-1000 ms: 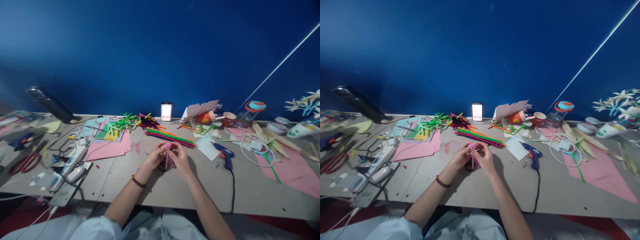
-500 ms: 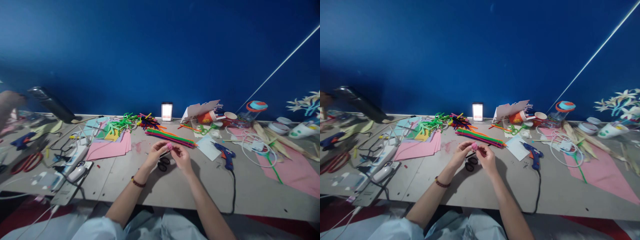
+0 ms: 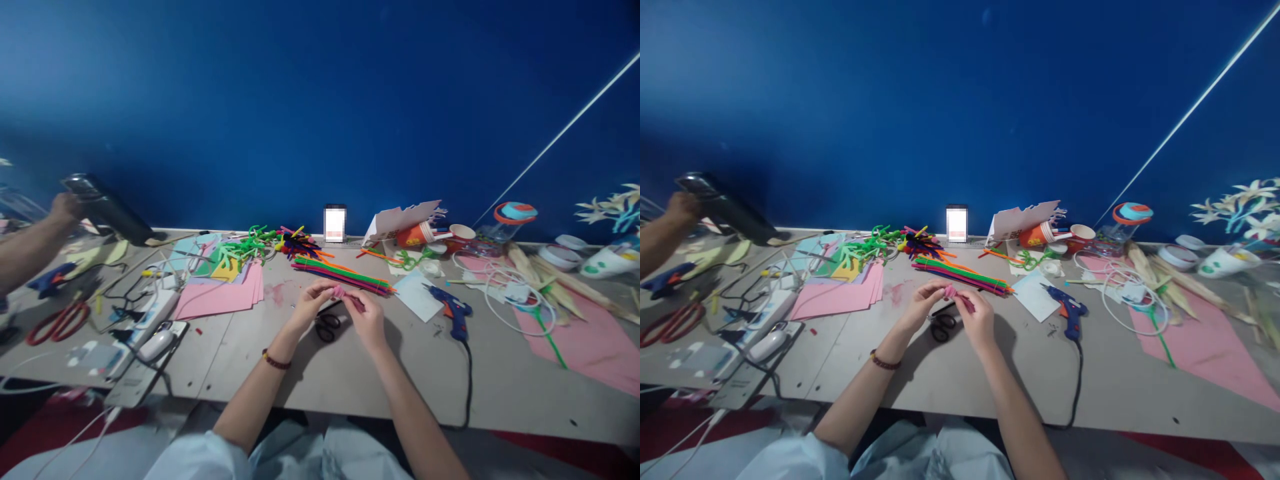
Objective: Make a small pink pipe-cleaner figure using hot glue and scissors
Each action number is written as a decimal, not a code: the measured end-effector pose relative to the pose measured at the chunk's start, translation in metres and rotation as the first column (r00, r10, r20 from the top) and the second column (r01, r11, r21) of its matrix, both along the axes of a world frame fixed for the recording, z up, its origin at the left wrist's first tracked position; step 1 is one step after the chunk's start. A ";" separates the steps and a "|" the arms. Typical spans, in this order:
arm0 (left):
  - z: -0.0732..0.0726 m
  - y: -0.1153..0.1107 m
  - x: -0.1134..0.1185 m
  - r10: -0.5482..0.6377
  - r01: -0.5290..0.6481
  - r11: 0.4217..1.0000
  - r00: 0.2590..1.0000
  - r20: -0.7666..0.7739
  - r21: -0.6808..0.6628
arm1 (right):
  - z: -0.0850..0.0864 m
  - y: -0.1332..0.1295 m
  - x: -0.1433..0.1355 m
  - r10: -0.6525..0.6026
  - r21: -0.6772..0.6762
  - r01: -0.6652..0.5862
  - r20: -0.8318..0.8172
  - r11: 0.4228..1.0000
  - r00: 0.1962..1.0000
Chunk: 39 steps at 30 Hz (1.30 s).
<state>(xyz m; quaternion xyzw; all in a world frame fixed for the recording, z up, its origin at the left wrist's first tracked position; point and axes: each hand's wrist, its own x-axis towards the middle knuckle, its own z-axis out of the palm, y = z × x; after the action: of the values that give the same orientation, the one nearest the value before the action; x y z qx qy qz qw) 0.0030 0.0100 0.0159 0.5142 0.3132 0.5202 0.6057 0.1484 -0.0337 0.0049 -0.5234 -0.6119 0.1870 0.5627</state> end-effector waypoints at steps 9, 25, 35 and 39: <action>0.002 0.001 0.001 0.004 -0.005 0.996 1.000 -0.015 -0.086 | 0.001 -0.001 0.000 -0.025 0.076 0.017 0.100 0.997 0.995; 0.005 0.001 0.001 0.007 -0.015 0.990 0.998 -0.056 -0.141 | 0.000 -0.001 -0.001 -0.042 0.073 0.035 0.096 0.997 0.994; 0.004 0.000 0.000 -0.021 0.015 0.993 0.999 -0.050 -0.118 | 0.001 -0.001 -0.002 -0.021 0.095 0.013 0.081 0.995 0.997; -0.001 0.000 0.003 0.008 -0.012 0.997 0.998 -0.055 -0.071 | -0.001 -0.002 -0.002 -0.030 0.123 0.017 0.109 0.992 0.994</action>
<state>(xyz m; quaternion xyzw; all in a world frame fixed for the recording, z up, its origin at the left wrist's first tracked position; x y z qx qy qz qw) 0.0061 0.0097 0.0151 0.5046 0.3505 0.4974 0.6125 0.1462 -0.0353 0.0042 -0.5047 -0.6464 0.1132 0.5609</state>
